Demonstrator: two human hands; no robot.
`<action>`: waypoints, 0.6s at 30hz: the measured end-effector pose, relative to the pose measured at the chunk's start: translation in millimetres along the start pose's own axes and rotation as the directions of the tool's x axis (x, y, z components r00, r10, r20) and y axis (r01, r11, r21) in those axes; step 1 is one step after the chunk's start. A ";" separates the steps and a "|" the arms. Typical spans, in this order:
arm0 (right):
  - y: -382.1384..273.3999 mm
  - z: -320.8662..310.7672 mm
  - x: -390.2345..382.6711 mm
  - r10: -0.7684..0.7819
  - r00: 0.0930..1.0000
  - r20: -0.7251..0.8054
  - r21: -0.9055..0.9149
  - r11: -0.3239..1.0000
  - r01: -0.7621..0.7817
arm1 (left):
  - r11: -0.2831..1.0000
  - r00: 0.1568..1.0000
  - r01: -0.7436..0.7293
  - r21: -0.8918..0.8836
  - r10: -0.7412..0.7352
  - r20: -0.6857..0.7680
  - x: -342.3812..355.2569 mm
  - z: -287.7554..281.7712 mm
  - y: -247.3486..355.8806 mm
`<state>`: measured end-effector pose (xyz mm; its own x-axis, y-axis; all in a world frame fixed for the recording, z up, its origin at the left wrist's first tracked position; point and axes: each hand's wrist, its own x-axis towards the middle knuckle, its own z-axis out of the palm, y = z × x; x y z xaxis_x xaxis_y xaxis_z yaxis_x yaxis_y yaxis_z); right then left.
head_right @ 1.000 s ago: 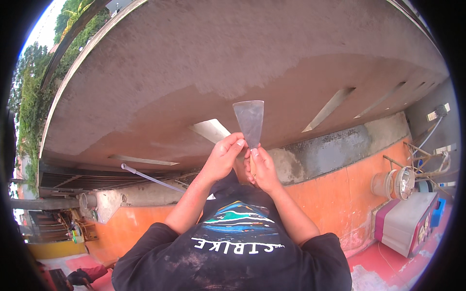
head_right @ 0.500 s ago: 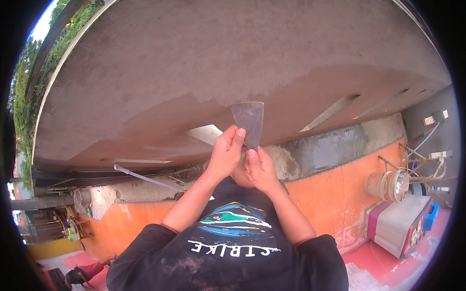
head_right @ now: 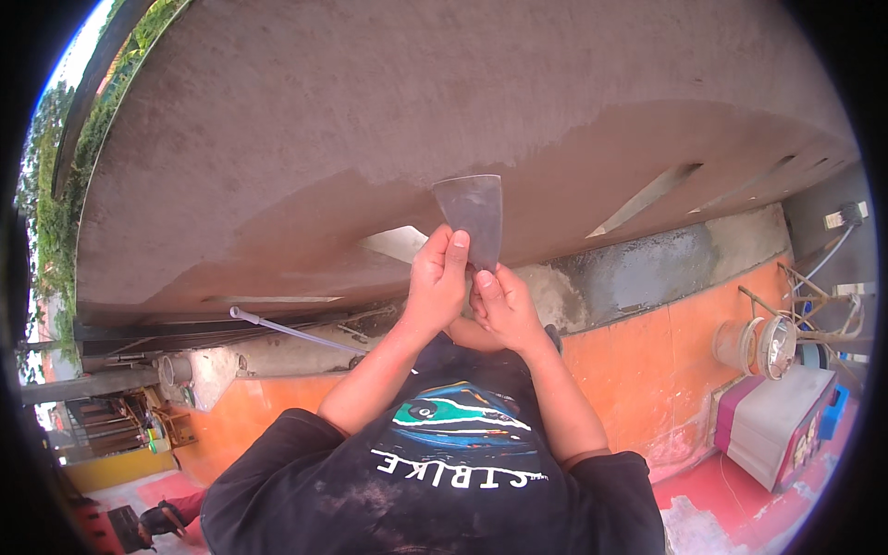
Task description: The person smooths a freshly plastered ceiling using a metal trowel. They repeatedly scrape and level the wet surface with both hands, working across the curved ceiling area.
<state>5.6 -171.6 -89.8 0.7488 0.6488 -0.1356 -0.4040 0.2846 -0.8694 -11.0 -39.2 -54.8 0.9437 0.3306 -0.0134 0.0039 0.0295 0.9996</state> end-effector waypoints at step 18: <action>-12.7 6.1 20.6 -0.078 0.996 0.032 -0.085 0.993 0.080 | 0.991 0.987 -0.135 0.015 0.136 -0.090 15.6 -8.7 6.4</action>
<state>23.0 -157.5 -78.6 0.7605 0.6472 -0.0523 -0.2963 0.2744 -0.9148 0.8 -25.7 -48.8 0.9019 0.4149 0.1200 -0.1186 -0.0292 0.9925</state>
